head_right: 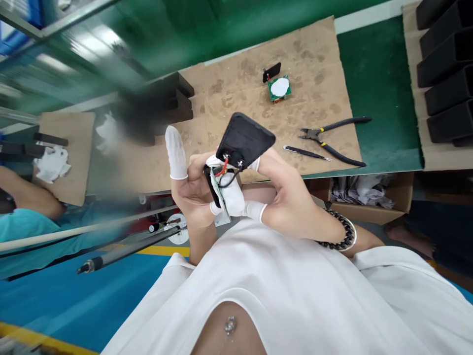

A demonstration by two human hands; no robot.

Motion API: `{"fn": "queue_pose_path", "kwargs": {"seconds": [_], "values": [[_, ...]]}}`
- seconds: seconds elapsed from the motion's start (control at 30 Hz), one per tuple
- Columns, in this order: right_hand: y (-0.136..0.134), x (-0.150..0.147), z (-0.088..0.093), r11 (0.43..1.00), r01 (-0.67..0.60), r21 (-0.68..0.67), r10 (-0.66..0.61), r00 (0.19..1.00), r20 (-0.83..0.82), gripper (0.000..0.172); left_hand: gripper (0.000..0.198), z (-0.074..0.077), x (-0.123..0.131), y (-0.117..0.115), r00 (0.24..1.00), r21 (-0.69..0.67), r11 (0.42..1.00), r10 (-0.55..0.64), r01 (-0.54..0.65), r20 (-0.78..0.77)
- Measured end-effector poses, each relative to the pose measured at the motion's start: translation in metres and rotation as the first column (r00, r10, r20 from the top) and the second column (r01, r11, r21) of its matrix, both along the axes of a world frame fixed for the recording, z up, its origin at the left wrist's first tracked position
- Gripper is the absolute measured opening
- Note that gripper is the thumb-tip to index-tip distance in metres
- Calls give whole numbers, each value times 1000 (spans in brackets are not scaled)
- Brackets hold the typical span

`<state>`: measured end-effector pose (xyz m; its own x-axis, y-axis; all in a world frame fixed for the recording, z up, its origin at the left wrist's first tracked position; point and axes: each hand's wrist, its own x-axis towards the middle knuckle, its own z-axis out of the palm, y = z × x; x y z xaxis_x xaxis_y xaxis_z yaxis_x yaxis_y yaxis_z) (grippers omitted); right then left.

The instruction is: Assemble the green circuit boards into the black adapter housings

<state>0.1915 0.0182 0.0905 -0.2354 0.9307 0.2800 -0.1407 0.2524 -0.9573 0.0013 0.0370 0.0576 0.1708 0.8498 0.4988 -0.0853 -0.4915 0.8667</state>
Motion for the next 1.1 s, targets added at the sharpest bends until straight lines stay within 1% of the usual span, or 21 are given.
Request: {"fn": "queue_pose_path", "kwargs": {"seconds": [0.1, 0.23, 0.33, 0.4, 0.47, 0.53, 0.6, 0.63, 0.67, 0.73, 0.77, 0.83, 0.87, 0.9, 0.93, 1.0, 1.03, 1.1], "values": [[-1, 1, -2, 1000, -3, 16, 3, 1000, 12, 34, 80, -1, 1, 0, 999, -35, 999, 39, -40, -34], [0, 2, -1, 1000, -14, -9, 14, 999, 52, 41, 77, 0, 3, -1, 998, -47, 998, 42, -45, -52], [3, 0, -1, 1000, -2, 4, 2, 997, 73, 43, 79, -4, 3, 0, 999, -40, 999, 18, -19, -36], [6, -2, -4, 999, 15, 28, -18, 993, 113, 45, 81, -11, 2, 1, 1000, -63, 998, 12, -14, -27], [11, 0, -9, 999, 15, 35, -22, 979, 205, 51, 88, -21, 1, 2, 1000, -111, 994, 5, -8, -29], [17, 7, -16, 1000, -30, 11, 25, 950, 312, 63, 104, -33, 1, 3, 999, -195, 981, -27, 21, -28], [24, 20, -21, 996, -69, -55, 85, 912, 400, 72, 120, -43, 1, 3, 996, -301, 951, -81, 71, -23], [29, 27, -22, 994, -62, -88, 94, 898, 429, 71, 124, -47, 1, 2, 994, -357, 929, -110, 95, -21], [33, 34, -22, 993, -34, -111, 80, 894, 440, 66, 128, -50, 1, 2, 990, -408, 906, -138, 117, -24], [39, 44, -17, 987, 19, -157, 47, 914, 403, 49, 130, -52, -1, 0, 983, -482, 865, -180, 138, -40], [42, 46, -13, 982, 22, -185, 47, 930, 363, 39, 129, -51, -2, -1, 981, -504, 852, -189, 138, -51], [44, 42, -5, 971, 16, -237, 58, 953, 298, 26, 123, -49, -3, -3, 981, -515, 849, -179, 117, -74], [45, 38, -3, 969, 30, -246, 46, 954, 296, 21, 119, -47, -3, -4, 983, -508, 856, -166, 100, -85], [45, 33, -1, 971, 68, -230, 9, 948, 318, 17, 116, -46, -3, -4, 984, -497, 864, -149, 81, -98], [46, 28, -1, 976, 121, -181, -50, 934, 355, 15, 112, -46, -3, -4, 985, -486, 872, -130, 58, -117], [48, 19, -6, 981, 194, -24, -164, 885, 436, 13, 104, -48, 0, -1, 985, -465, 885, -73, -9, -158], [50, 17, -10, 981, 185, 60, -191, 861, 471, 16, 99, -51, 2, 1, 985, -453, 890, -33, -50, -172], [53, 15, -19, 978, 90, 191, -180, 829, 530, 27, 88, -60, 6, 7, 981, -428, 895, 50, -127, -187]]}}
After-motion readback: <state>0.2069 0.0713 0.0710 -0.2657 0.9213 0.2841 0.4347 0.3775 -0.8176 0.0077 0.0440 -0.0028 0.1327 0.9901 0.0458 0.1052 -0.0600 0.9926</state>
